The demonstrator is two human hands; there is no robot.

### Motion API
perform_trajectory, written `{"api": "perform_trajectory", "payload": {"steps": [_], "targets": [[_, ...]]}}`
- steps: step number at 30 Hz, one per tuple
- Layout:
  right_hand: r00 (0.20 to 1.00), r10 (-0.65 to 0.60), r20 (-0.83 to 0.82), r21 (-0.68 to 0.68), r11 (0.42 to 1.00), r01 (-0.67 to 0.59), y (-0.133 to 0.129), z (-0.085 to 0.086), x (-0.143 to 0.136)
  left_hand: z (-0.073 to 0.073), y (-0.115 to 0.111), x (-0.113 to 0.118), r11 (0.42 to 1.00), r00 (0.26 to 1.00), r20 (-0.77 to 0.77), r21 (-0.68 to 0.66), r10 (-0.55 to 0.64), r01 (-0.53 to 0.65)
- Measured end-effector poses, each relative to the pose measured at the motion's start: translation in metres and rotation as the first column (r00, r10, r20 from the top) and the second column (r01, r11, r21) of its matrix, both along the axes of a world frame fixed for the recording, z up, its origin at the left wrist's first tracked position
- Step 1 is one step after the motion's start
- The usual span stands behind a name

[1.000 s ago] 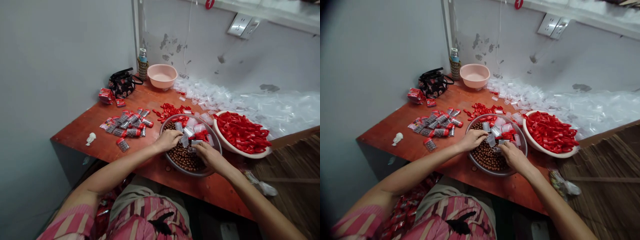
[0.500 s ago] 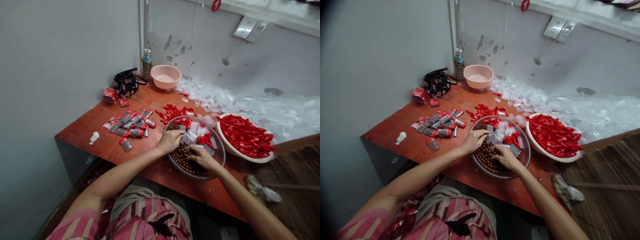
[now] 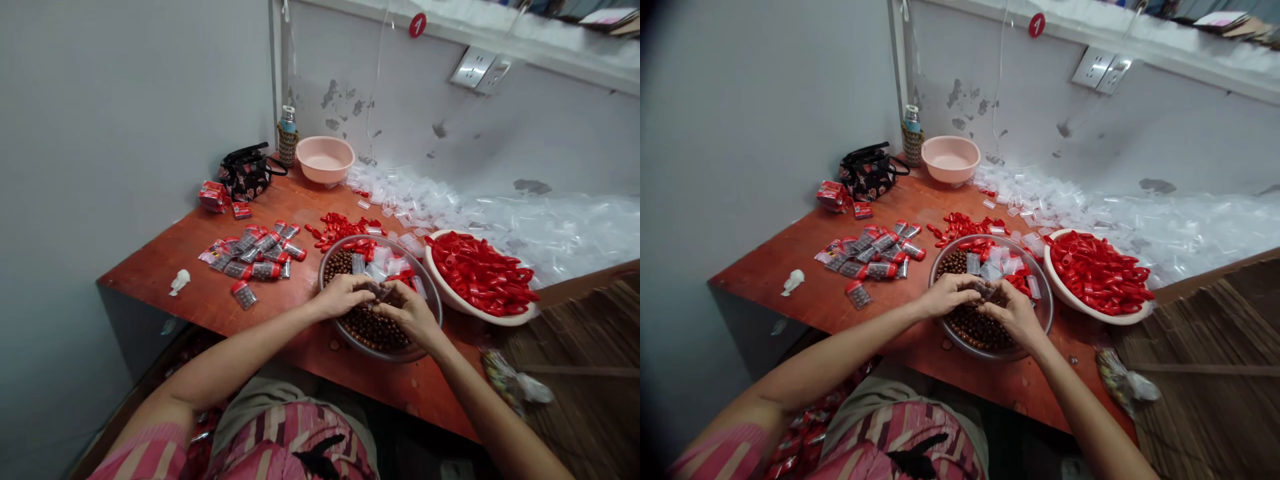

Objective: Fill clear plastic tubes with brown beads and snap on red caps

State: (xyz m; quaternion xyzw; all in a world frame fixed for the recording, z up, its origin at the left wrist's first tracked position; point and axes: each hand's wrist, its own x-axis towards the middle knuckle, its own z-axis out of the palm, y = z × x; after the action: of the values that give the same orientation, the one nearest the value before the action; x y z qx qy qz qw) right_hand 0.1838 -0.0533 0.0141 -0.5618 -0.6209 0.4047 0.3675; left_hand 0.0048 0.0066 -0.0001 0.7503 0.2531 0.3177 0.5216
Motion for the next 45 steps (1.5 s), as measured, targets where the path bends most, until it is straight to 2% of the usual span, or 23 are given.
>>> {"api": "perform_trajectory", "payload": {"steps": [2, 4, 7, 10, 12, 15, 17, 19, 22, 24, 27, 30, 32, 33, 35, 36, 39, 41, 43, 45], "targets": [[0.987, 0.005, 0.159, 0.099, 0.995, -0.021, -0.002, 0.010, 0.004, -0.005, 0.004, 0.002, 0.996, 0.999, 0.044, -0.082, -0.029, 0.032], [0.948, 0.042, 0.316, 0.203, 0.973, -0.110, -0.003, 0.021, 0.009, -0.008, 0.007, 0.002, 0.992, 0.996, 0.060, -0.105, -0.070, 0.076], [0.869, 0.138, 0.475, 0.290, 0.908, -0.302, 0.000, 0.030, 0.013, -0.006, 0.008, 0.000, 0.991, 0.993, 0.033, -0.065, -0.112, 0.114], [0.825, 0.163, 0.541, 0.322, 0.866, -0.383, 0.001, 0.028, 0.013, 0.000, 0.005, -0.002, 0.994, 0.994, -0.009, -0.014, -0.113, 0.113], [0.824, 0.143, 0.548, 0.319, 0.875, -0.364, -0.004, 0.021, 0.012, 0.003, 0.002, -0.002, 0.994, 0.994, -0.038, 0.019, -0.103, 0.104], [0.842, 0.074, 0.534, 0.305, 0.913, -0.273, -0.020, 0.012, 0.012, 0.002, 0.001, -0.001, 0.996, 0.996, -0.064, 0.053, -0.064, 0.067], [0.856, 0.076, 0.512, 0.244, 0.942, -0.230, -0.030, 0.010, 0.015, -0.001, 0.001, 0.000, 0.999, 0.998, -0.056, 0.024, -0.026, 0.027], [0.873, 0.058, 0.484, 0.201, 0.964, -0.176, -0.034, 0.012, 0.023, -0.004, 0.002, 0.002, 0.997, 1.000, -0.028, -0.073, 0.005, -0.007], [0.846, -0.136, 0.515, 0.307, 0.951, -0.033, -0.023, 0.014, 0.044, -0.005, 0.003, 0.004, 0.945, 0.995, 0.094, -0.326, 0.024, 0.008], [0.750, -0.252, 0.611, 0.411, 0.911, -0.029, -0.008, 0.013, 0.057, -0.004, 0.004, 0.005, 0.868, 0.976, 0.209, -0.493, 0.057, 0.055], [0.534, -0.232, 0.813, 0.402, 0.887, -0.227, 0.017, 0.010, 0.063, 0.000, 0.004, 0.004, 0.781, 0.946, 0.297, -0.619, 0.129, 0.088], [0.305, -0.151, 0.940, 0.273, 0.869, -0.413, 0.034, 0.010, 0.055, 0.001, 0.003, 0.003, 0.784, 0.938, 0.316, -0.615, 0.146, 0.085], [0.221, -0.123, 0.967, 0.216, 0.858, -0.466, 0.040, 0.010, 0.052, -0.001, 0.002, 0.003, 0.812, 0.941, 0.313, -0.578, 0.127, 0.083], [0.212, -0.117, 0.970, 0.207, 0.854, -0.477, 0.042, 0.010, 0.052, -0.002, 0.002, 0.002, 0.832, 0.946, 0.304, -0.548, 0.110, 0.080], [0.258, -0.133, 0.957, 0.244, 0.850, -0.466, 0.043, 0.008, 0.055, -0.004, 0.001, 0.002, 0.888, 0.961, 0.264, -0.458, 0.078, 0.053], [0.319, -0.159, 0.934, 0.296, 0.845, -0.445, 0.041, 0.008, 0.056, -0.004, 0.001, 0.002, 0.920, 0.970, 0.232, -0.391, 0.072, 0.025], [0.613, -0.217, 0.760, 0.479, 0.824, -0.302, 0.030, 0.011, 0.051, -0.003, -0.002, 0.001, 0.987, 0.989, 0.110, -0.137, 0.098, -0.083], [0.769, -0.159, 0.619, 0.500, 0.835, -0.230, 0.019, 0.017, 0.038, 0.000, -0.005, 0.001, 0.993, 0.991, 0.060, 0.002, 0.116, -0.116], [0.818, -0.080, 0.569, 0.472, 0.847, -0.245, 0.010, 0.022, 0.022, 0.001, -0.007, 0.001, 0.990, 0.992, 0.049, 0.080, 0.116, -0.120], [0.797, -0.067, 0.600, 0.472, 0.834, -0.286, 0.004, 0.024, 0.009, 0.002, -0.010, 0.001, 0.985, 0.992, 0.053, 0.120, 0.115, -0.121]]}}
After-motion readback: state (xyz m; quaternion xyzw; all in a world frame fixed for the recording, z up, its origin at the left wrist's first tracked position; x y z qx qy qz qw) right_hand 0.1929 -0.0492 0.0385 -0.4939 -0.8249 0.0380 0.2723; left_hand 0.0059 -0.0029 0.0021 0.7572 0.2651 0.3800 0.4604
